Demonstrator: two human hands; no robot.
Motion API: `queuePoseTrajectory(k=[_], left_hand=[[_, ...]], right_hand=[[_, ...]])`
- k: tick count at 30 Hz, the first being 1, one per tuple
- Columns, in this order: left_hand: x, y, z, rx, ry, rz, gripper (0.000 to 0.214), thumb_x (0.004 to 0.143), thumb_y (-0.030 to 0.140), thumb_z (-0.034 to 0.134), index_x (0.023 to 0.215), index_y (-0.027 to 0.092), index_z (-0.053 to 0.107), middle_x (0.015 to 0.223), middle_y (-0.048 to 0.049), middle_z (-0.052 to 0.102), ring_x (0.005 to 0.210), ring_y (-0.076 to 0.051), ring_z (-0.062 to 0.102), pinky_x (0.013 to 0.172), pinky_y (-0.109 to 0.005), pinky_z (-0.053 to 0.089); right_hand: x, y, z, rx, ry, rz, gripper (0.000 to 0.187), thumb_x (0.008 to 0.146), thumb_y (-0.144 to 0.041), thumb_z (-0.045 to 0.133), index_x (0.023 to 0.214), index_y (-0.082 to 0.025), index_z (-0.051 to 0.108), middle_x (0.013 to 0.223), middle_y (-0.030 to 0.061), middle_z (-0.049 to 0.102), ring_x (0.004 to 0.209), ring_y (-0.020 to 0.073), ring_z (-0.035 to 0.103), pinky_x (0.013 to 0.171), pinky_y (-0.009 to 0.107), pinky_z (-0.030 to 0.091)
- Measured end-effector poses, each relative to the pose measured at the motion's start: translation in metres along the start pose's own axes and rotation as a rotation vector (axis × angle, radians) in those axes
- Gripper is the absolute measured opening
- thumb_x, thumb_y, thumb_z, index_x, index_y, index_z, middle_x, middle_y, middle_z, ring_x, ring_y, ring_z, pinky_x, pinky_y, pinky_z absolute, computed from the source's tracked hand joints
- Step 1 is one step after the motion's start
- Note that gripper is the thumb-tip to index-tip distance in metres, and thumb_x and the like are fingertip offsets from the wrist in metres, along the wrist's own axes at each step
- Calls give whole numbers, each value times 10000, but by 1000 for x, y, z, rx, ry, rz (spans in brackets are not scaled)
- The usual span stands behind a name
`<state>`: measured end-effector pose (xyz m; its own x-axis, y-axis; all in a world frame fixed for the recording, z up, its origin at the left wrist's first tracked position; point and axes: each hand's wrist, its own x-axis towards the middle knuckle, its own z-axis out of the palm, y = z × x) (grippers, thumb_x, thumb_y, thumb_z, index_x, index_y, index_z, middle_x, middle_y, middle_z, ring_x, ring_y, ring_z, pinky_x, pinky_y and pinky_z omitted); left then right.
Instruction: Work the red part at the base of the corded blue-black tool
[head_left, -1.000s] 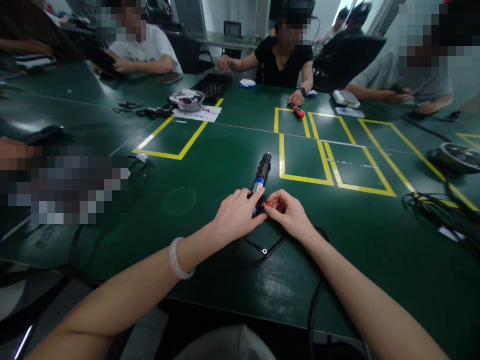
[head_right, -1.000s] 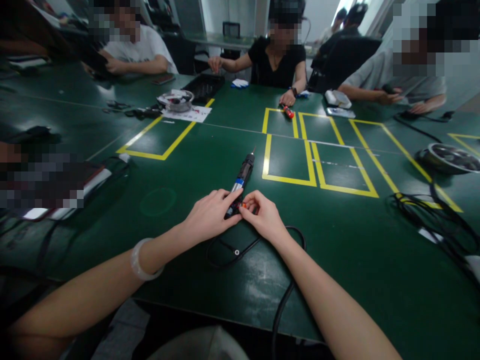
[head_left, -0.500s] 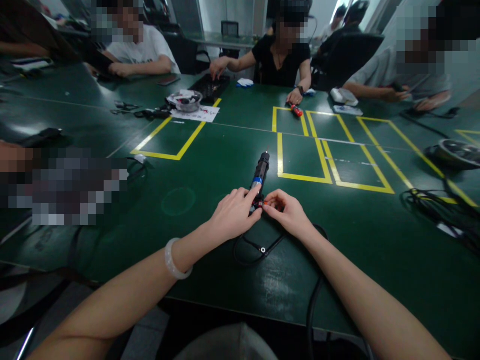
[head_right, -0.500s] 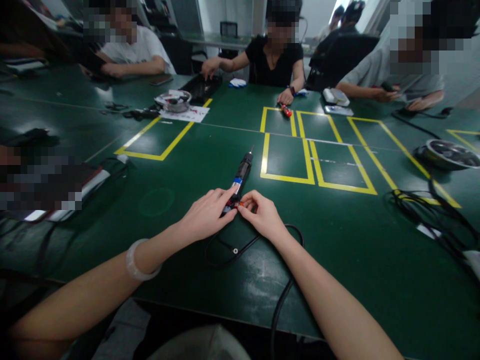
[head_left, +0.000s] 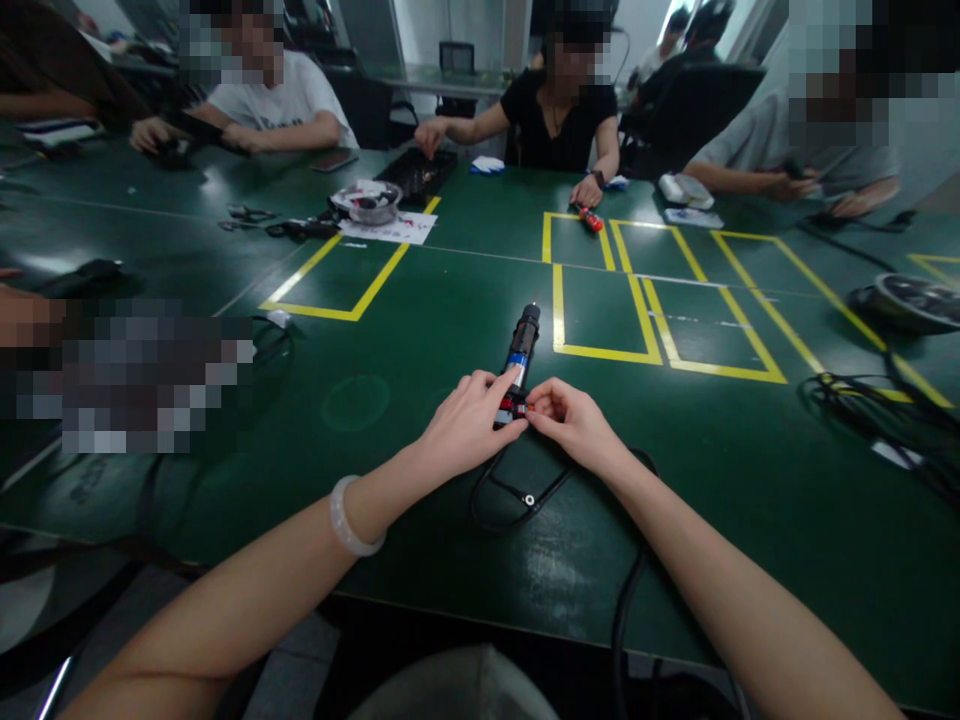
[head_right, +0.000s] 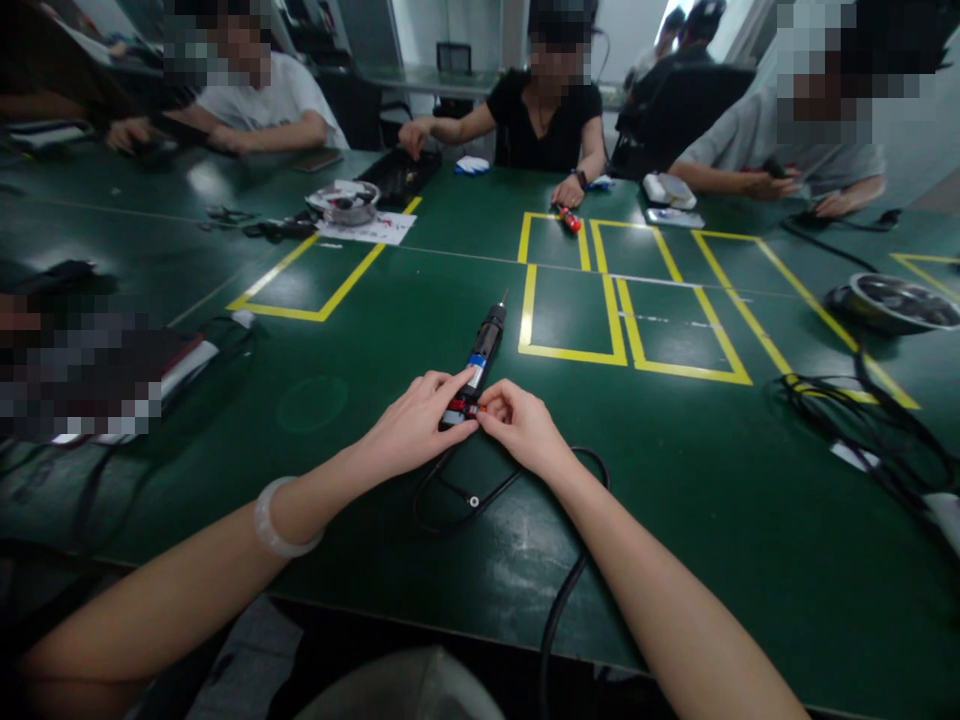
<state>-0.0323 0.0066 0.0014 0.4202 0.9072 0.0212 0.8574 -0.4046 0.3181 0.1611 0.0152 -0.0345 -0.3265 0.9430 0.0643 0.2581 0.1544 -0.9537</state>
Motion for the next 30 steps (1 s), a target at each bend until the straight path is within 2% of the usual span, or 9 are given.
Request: queuePoseTrajectory(k=[10, 14, 20, 30], left_hand=[[5, -10, 10, -107, 38, 22, 561, 915, 525, 555, 1445, 344, 514, 1225, -98, 493, 1142, -267, 543, 987, -416, 466], [8, -11, 12, -129, 38, 17, 546, 906, 566, 557, 1409, 352, 552, 1249, -98, 482, 1170, -279, 522, 990, -427, 465], [10, -3, 6, -58, 13, 3, 545, 905, 577, 552, 1396, 340, 560, 1260, -113, 493, 1138, -297, 526, 965, -438, 472], [15, 6, 9, -3, 35, -13, 491, 902, 516, 570, 1365, 354, 586, 1238, -108, 518, 1129, -295, 529, 963, -428, 464]], right_hand=[[0, -4, -4, -59, -6, -51, 124, 835, -263, 566, 920, -183, 606, 815, 20, 638, 734, 156, 605, 707, 299, 481], [-1, -3, -4, -90, -4, -51, 129, 838, -237, 539, 927, -180, 612, 807, 15, 632, 729, 153, 601, 702, 294, 475], [-1, -3, -4, -61, -6, -65, 176, 829, -215, 510, 973, -175, 604, 827, 13, 606, 750, 153, 586, 719, 295, 464], [2, 6, -9, -6, 13, -74, 235, 802, -150, 491, 1011, -189, 592, 785, -11, 614, 729, 148, 589, 736, 300, 454]])
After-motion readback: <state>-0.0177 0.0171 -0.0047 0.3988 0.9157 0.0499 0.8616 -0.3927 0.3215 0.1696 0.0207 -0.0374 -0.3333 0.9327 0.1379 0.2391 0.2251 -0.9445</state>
